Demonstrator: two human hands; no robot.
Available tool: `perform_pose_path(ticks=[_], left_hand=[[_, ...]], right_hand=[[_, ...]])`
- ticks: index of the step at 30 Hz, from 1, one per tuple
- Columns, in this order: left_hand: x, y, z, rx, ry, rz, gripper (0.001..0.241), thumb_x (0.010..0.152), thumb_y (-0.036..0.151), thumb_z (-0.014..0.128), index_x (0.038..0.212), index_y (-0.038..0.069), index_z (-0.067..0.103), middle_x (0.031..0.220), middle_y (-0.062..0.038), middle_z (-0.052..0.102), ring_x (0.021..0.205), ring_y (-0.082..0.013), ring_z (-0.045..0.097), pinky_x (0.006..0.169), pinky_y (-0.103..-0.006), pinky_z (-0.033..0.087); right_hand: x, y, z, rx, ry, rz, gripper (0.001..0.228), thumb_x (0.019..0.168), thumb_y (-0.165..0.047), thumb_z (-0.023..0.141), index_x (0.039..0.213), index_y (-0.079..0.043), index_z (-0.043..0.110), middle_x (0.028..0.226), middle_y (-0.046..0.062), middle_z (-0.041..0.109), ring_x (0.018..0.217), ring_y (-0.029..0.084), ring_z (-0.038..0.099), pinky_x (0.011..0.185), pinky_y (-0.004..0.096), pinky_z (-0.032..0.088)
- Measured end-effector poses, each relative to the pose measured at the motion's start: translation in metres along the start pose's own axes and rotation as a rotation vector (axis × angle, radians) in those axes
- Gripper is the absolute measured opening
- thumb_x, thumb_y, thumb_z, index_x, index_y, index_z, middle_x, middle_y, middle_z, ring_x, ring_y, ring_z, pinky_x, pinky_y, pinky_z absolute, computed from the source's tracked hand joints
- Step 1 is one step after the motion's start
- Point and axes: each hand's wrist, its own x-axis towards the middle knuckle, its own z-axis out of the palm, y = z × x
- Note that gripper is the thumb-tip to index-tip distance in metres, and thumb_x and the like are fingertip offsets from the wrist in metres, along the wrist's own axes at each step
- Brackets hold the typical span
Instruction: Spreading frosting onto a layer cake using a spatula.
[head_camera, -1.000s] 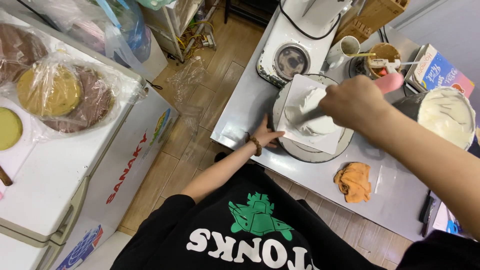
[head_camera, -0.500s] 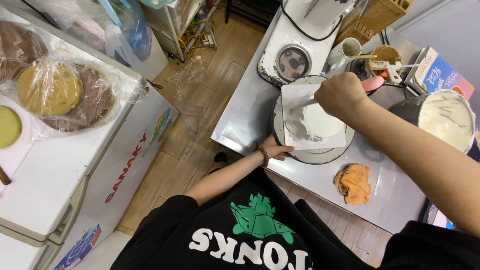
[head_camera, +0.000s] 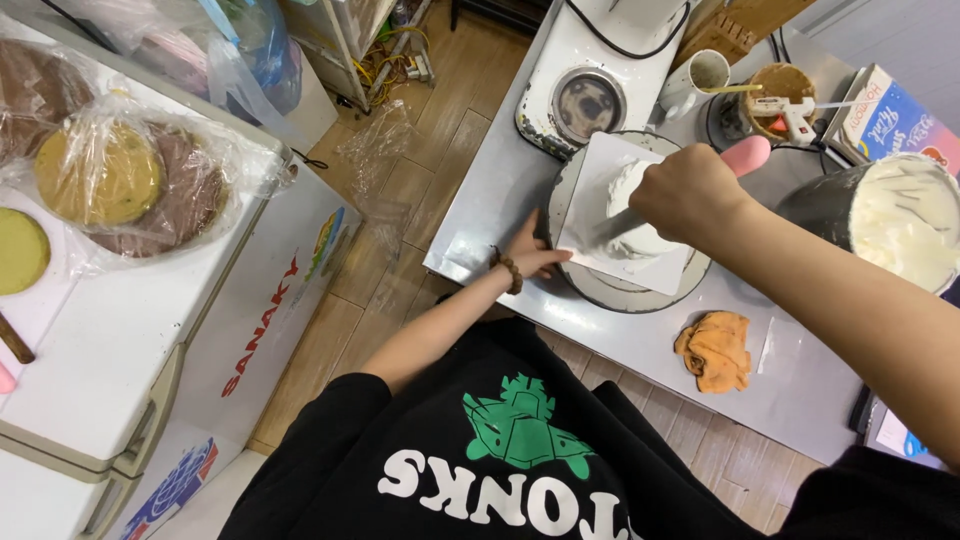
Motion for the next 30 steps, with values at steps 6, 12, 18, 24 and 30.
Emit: perform_pose_path(ticks=[6,12,18,24,30], left_hand=[[0.027,0.011,-0.024,0.06,0.029,0.058,0.134,0.072,0.017,0.089,0.164,0.016,-0.008,0.1,-0.017,0.076,0.07,-0.0188,0.071,0.049,-0.0306,0.057],[0.034,0.049,-0.029,0.175,0.151,0.106,0.123,0.071,0.022,0.091,0.162,0.014,0.008,0.109,-0.018,0.072,0.077,-0.0198,0.07,0.056,-0.031,0.059],[-0.015,0.027,0.015,0.67,0.486,0.676,0.065,0.082,0.02,0.084,0.136,0.012,0.049,0.129,-0.012,0.064,0.119,-0.028,0.061,0.102,-0.0439,0.047],[-0.081,0.004,0.053,1.082,-0.184,0.984,0.056,0.084,0.035,0.079,0.131,0.012,0.061,0.146,-0.01,0.056,0.14,-0.0268,0.049,0.117,-0.0441,0.038],[-0.084,0.006,0.036,1.371,-0.154,1.097,0.075,0.086,0.044,0.074,0.148,0.009,0.051,0.157,-0.009,0.047,0.148,-0.0236,0.04,0.123,-0.045,0.03]], right_hand=[[0.001,0.003,-0.002,-0.087,0.157,0.016,0.011,0.082,-0.02,0.071,0.072,-0.018,0.075,0.079,0.001,0.075,0.074,0.019,0.074,0.053,0.032,0.051],[-0.01,-0.005,-0.013,-0.124,-0.084,-0.016,0.012,0.09,-0.023,0.069,0.082,-0.019,0.076,0.084,-0.001,0.077,0.078,0.016,0.074,0.056,0.029,0.052],[-0.002,0.006,-0.005,-0.172,0.172,0.027,0.01,0.087,-0.024,0.069,0.079,-0.024,0.075,0.084,-0.003,0.075,0.08,0.016,0.074,0.057,0.03,0.049],[-0.009,-0.002,0.001,-0.014,-0.056,0.111,0.015,0.092,-0.023,0.067,0.079,-0.021,0.076,0.083,-0.003,0.076,0.078,0.016,0.075,0.059,0.029,0.049],[-0.014,0.01,0.0,-0.137,0.19,-0.015,0.003,0.08,-0.025,0.073,0.078,-0.022,0.073,0.083,-0.001,0.074,0.08,0.019,0.074,0.057,0.033,0.051]])
